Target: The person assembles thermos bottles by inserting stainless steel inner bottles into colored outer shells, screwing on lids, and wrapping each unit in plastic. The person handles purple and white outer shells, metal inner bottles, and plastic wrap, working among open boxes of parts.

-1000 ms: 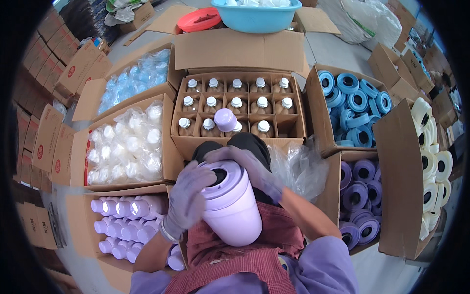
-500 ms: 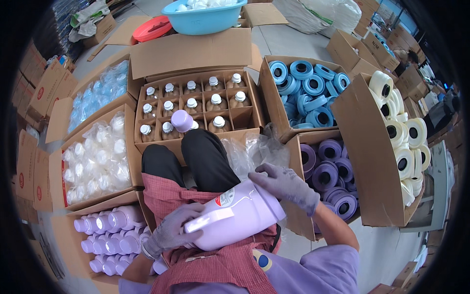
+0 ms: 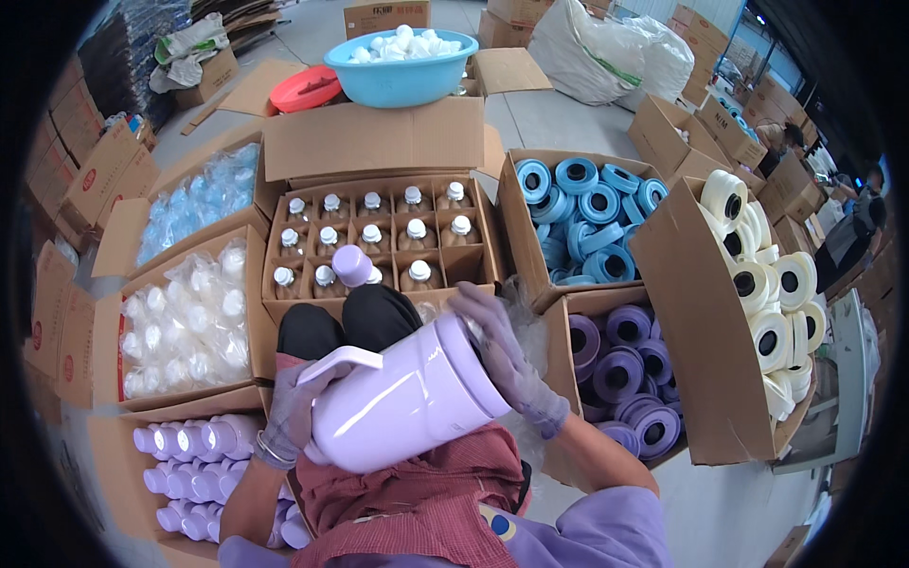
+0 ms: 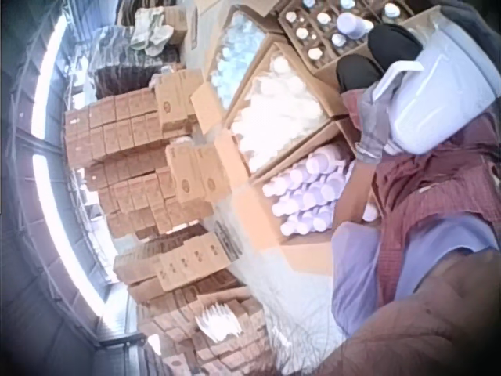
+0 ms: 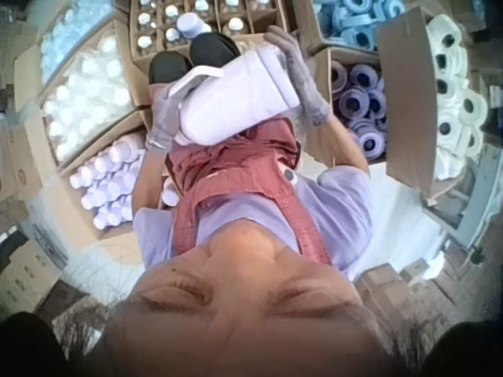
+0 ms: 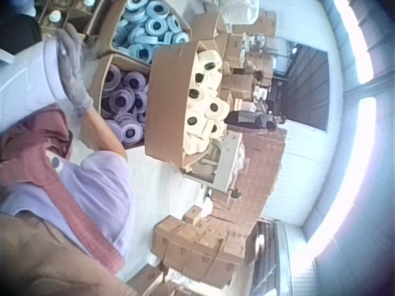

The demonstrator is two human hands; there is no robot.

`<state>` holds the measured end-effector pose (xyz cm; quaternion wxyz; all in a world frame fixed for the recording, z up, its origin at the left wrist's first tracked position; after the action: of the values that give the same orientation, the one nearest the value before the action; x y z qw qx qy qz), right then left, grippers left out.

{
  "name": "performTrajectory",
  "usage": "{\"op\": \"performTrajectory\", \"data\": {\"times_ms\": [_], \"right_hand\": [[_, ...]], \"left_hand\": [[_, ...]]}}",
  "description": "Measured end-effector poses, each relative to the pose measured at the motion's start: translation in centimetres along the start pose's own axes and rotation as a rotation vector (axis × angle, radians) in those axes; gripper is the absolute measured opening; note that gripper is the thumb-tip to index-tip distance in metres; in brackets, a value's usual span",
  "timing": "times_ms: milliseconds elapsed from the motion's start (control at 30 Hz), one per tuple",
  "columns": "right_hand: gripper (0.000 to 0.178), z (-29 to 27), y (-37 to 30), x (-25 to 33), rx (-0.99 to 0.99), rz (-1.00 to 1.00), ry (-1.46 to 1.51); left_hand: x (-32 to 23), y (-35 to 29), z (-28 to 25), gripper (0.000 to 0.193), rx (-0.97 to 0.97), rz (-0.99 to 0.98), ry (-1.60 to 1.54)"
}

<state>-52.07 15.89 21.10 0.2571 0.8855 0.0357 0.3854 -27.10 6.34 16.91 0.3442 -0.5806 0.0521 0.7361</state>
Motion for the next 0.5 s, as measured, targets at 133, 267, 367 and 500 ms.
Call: {"op": "performTrajectory", "data": {"times_ms": [133,267,367,500], "right_hand": [[0.061,4.9,-0.4,-2.2,0.153,0.758,0.978],[0.055,5.3,-0.4,-4.2,0.210,0.846,0.733],[0.048,3.0,3.4,-0.2,0.137,-0.021,0.224],[0.050,7.7,1.1,-4.2,0.234,0.889,1.169]], "left_hand": [[-6.8,-5.1,5.9,0.027,0.308,0.994,0.913],[-6.4,-1.4,2.3,0.033,0.136,0.518,0.363],[-3.2,-0.6,0.0,0.025,-0.055,0.086,0.102],[-8.7,-4.4,5.4,0.028,0.248,0.960,0.916]]}}
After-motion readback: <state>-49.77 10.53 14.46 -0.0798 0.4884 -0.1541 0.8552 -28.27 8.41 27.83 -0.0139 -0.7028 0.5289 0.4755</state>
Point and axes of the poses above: each hand's wrist, its own y-axis towards the middle knuckle, its own z-axis out of the palm, x = y × z, the point moved 9 cm from there along y, towards the middle knuckle, and after that the axes turned 12 degrees about -y, right-handed, at the moved point
